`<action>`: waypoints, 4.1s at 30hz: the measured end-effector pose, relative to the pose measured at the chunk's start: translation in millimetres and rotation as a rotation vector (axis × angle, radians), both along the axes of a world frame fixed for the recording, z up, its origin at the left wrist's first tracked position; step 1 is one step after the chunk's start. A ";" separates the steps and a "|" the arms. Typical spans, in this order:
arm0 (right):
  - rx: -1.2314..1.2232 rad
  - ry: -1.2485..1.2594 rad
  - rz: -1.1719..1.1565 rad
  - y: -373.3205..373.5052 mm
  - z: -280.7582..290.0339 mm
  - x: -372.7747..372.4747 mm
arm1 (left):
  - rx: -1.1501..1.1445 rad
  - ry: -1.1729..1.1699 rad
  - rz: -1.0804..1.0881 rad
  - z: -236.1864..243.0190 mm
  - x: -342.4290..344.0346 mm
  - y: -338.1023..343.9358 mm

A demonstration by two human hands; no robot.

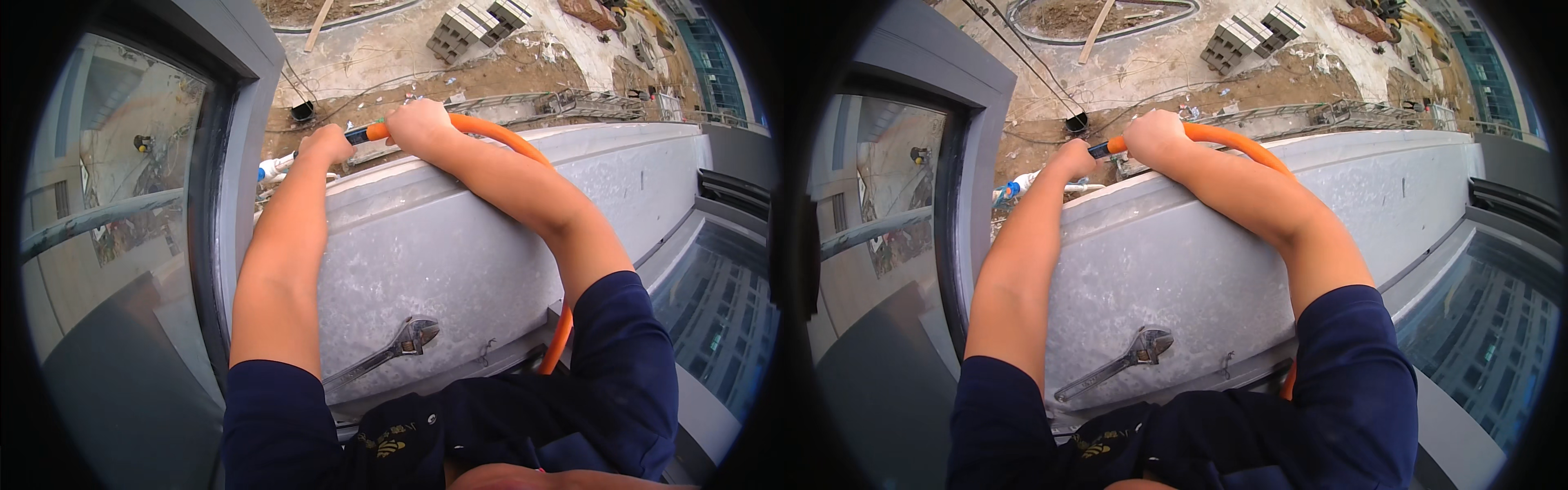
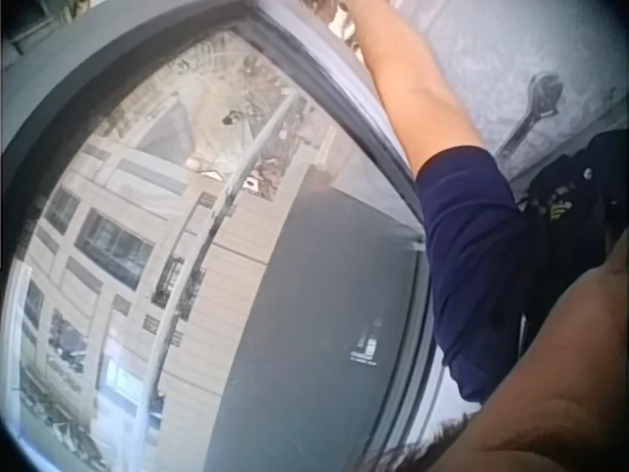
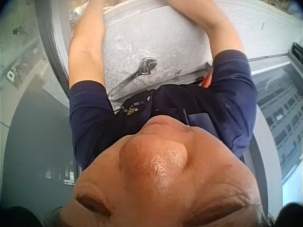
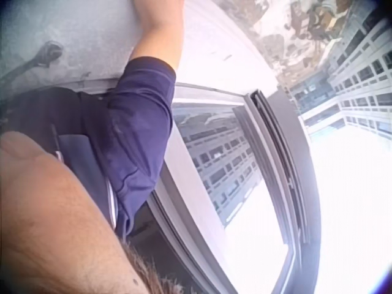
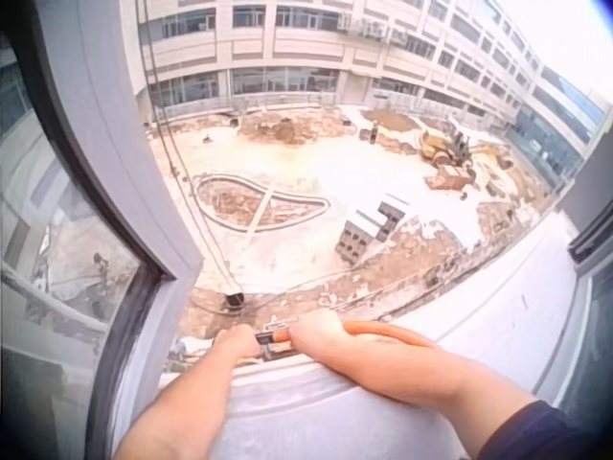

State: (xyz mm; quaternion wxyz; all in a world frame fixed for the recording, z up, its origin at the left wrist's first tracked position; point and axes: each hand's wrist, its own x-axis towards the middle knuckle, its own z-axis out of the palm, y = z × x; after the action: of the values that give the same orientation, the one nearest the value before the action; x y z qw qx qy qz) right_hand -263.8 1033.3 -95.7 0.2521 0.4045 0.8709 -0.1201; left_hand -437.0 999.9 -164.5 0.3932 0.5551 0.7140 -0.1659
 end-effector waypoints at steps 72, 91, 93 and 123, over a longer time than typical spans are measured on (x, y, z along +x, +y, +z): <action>-0.691 0.017 -0.317 28.0 -52.1 3.5 | -0.012 -0.001 -0.114 29.0 26.3 -8.8; -1.001 -0.077 -0.533 50.6 -49.3 15.0 | 0.017 -0.007 -0.210 3.1 22.6 -3.4; -0.978 -0.048 -0.464 46.0 -51.3 9.2 | 0.016 -0.008 -0.203 8.5 22.3 -5.1; -0.400 -0.012 -0.081 18.6 -35.1 -7.9 | -0.033 0.036 -0.123 8.4 26.2 -3.2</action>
State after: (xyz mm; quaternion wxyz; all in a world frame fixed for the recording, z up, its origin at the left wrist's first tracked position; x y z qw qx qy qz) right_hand -271.7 1051.9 -130.9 0.3276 0.3818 0.8111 -0.2983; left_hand -410.8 996.6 -156.1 0.3786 0.5882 0.6826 -0.2115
